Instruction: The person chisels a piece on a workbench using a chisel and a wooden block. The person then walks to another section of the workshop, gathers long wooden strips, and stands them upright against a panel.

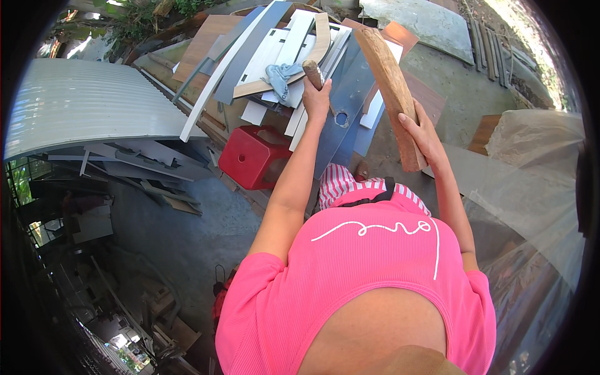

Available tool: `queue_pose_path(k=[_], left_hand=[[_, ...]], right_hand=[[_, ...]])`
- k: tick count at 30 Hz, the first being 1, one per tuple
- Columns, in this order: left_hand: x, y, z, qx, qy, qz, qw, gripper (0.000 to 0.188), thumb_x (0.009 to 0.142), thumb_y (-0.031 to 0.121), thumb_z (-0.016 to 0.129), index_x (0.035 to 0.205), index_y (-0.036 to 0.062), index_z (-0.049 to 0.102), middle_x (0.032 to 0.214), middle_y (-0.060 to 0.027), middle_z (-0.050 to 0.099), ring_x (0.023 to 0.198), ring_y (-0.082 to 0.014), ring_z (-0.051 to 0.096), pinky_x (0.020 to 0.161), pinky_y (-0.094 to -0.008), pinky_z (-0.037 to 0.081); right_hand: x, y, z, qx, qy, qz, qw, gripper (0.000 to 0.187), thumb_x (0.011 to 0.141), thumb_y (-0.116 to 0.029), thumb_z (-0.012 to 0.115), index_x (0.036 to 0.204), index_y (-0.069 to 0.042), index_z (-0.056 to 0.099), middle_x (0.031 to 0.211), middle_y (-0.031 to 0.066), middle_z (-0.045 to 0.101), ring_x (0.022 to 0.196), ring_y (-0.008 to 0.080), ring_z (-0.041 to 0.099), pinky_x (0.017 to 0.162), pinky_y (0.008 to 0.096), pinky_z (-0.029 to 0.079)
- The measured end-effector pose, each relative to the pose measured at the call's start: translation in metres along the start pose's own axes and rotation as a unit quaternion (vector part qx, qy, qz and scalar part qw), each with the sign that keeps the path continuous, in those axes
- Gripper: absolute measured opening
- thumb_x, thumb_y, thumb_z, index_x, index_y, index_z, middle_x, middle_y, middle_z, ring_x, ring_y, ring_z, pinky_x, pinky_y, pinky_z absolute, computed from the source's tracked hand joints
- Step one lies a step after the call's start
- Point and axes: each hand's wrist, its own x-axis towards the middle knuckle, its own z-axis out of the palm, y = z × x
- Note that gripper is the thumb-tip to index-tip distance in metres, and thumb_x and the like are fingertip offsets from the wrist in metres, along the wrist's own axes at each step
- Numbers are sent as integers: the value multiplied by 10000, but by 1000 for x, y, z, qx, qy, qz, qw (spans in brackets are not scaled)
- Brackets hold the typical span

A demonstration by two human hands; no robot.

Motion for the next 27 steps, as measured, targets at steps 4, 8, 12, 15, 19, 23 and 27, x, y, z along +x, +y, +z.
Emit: queue_pose_path(k=[4,8,12,15,19,23,27], left_hand=[[-1,3,3,11,-15,29,999,458,775,249,714,1081,-6,489,929,-224,636,883,-394,615,790,-440,455],[-5,5,4,32,-13,89,995,466,776,254,717,1090,-2,486,931,-227,634,883,-398,613,780,-446,458],[-11,17,6,56,-100,89,989,430,784,253,711,1057,9,486,915,-230,632,860,-408,614,764,-450,467],[-13,19,5,59,-148,149,976,407,788,253,709,1031,18,483,911,-226,634,867,-405,617,768,-451,469],[-14,24,3,98,-174,147,969,404,789,257,711,1031,25,486,941,-219,637,909,-399,615,779,-455,470],[-13,24,4,96,-167,144,971,397,793,253,707,1035,26,489,938,-210,641,927,-390,614,787,-450,470],[-18,28,9,79,-186,150,968,382,800,243,699,1040,31,491,924,-202,644,920,-383,617,787,-445,470]], right_hand=[[-2,1,2,-9,-7,-8,1000,706,846,-436,575,1373,-15,367,1251,165,505,1144,213,481,967,324,368],[1,-12,3,-59,-7,-20,998,753,815,-455,591,1382,-16,360,1292,193,488,1204,255,465,1003,345,341],[8,-47,-3,-111,16,-50,992,811,773,-473,611,1393,-20,351,1314,207,475,1234,286,448,1032,358,318],[9,-83,-5,-119,80,-144,979,936,696,-565,631,1411,-39,335,1287,262,503,1204,357,497,1002,393,372],[7,-101,-7,-134,116,-207,962,931,695,-547,640,1425,-72,311,1244,265,535,1162,366,531,970,405,405],[6,-83,7,-188,42,-127,973,904,723,-491,637,1444,-98,260,1188,264,574,1105,388,568,926,403,440],[17,-42,11,-327,-78,27,942,908,720,-506,634,1437,-78,277,1236,270,541,1149,393,535,953,399,420]])
